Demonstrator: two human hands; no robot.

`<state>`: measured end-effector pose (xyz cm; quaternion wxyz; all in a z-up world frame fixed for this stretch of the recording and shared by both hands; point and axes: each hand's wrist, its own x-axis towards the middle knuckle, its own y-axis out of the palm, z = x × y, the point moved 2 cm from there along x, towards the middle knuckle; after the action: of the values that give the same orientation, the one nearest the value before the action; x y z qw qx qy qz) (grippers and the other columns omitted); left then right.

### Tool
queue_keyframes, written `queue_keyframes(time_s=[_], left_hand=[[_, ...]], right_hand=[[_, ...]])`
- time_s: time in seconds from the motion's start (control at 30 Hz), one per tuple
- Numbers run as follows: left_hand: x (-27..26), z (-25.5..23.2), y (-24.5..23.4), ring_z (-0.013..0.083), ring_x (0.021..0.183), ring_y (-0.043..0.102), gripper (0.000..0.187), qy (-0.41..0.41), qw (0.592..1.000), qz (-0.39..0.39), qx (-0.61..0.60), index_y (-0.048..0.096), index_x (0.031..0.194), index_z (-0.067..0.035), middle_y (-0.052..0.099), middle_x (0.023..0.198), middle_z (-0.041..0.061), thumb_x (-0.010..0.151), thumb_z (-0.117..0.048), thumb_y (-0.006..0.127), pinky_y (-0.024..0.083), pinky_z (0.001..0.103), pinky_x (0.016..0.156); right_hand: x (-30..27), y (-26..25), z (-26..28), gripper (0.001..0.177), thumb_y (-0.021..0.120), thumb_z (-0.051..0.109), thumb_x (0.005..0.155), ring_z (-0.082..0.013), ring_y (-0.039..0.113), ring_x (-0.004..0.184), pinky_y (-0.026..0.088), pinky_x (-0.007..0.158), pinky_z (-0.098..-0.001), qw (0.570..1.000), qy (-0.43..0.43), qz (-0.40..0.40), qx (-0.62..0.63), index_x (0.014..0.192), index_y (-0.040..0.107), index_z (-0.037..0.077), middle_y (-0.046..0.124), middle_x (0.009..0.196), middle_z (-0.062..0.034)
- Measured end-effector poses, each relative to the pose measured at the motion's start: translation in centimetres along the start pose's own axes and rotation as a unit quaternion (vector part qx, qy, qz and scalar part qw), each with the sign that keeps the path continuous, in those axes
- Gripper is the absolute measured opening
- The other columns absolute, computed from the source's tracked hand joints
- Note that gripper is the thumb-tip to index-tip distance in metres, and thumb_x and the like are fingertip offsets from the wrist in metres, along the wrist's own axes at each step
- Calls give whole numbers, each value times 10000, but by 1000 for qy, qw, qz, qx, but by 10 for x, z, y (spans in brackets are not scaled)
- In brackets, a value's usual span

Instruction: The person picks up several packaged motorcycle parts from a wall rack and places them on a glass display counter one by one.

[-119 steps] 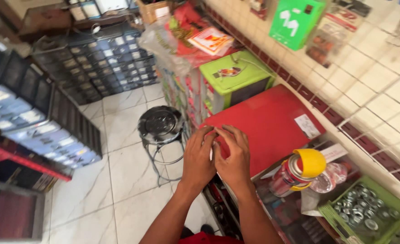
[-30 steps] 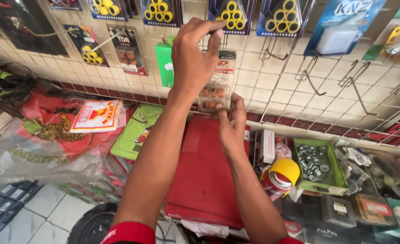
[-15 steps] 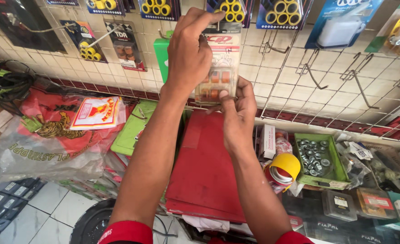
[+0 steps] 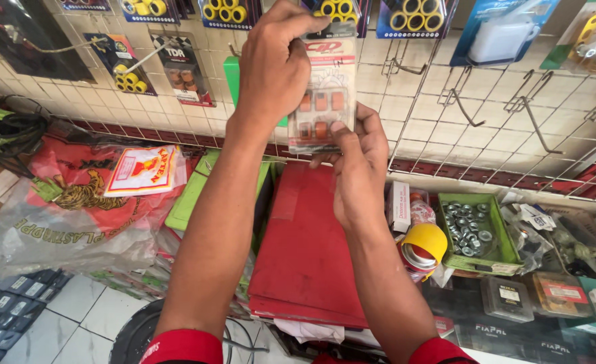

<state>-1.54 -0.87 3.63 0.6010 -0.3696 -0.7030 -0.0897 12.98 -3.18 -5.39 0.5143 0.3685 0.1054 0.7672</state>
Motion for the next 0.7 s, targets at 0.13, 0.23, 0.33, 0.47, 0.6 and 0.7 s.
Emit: queue_keyframes(time_s=[0.13, 0.23, 0.33, 0.47, 0.6, 0.7], left_hand=[[2, -2, -4, 312, 1117, 667, 371, 10, 1000, 11, 13, 758, 1175, -41, 699, 1169, 90, 894, 96, 559, 518, 407, 963], [-1, -6, -5, 312, 1132, 655, 378, 18, 999, 11, 32, 762, 1194, -45, 701, 1198, 74, 895, 90, 574, 518, 407, 976], [-3, -9, -6, 309, 1131, 654, 373, 25, 997, 7, 67, 774, 1177, -57, 709, 1214, 58, 878, 77, 595, 525, 406, 971], [-3, -9, -7, 311, 1118, 662, 360, 43, 994, -8, 104, 787, 1152, -66, 716, 1237, 65, 862, 63, 618, 530, 419, 964], [-2, -9, -6, 319, 1106, 669, 314, 59, 993, -26, 102, 791, 1095, -61, 723, 1236, 87, 853, 50, 626, 534, 421, 951], [0, -11, -8, 321, 1090, 677, 254, 55, 994, -19, 96, 789, 1036, -54, 734, 1208, 84, 859, 44, 635, 537, 429, 936]], right_hand=[[4, 3, 3, 265, 530, 71, 1029, -135, 663, 975, 552, 637, -305, 1000, -3, -3, -10, 1289, 502, 30, 655, 1141, -74], [4, 2, 3, 266, 532, 77, 1033, -142, 663, 960, 545, 638, -301, 1000, -3, 2, -10, 1294, 499, 35, 658, 1124, -80], [3, 2, -1, 280, 534, 79, 1035, -150, 665, 948, 540, 643, -296, 1000, -9, 9, 4, 1309, 493, 41, 654, 1106, -81], [4, 2, -4, 308, 526, 80, 1029, -154, 678, 917, 544, 641, -294, 1000, -8, 9, 6, 1332, 490, 39, 659, 1077, -76], [6, 2, -4, 320, 535, 62, 1037, -128, 656, 950, 546, 643, -300, 1000, -22, -3, 4, 1351, 491, 16, 649, 1127, -56], [7, 2, -3, 326, 527, 74, 1030, -165, 692, 889, 538, 622, -292, 1000, -14, -3, -6, 1350, 480, 31, 659, 1062, -74]])
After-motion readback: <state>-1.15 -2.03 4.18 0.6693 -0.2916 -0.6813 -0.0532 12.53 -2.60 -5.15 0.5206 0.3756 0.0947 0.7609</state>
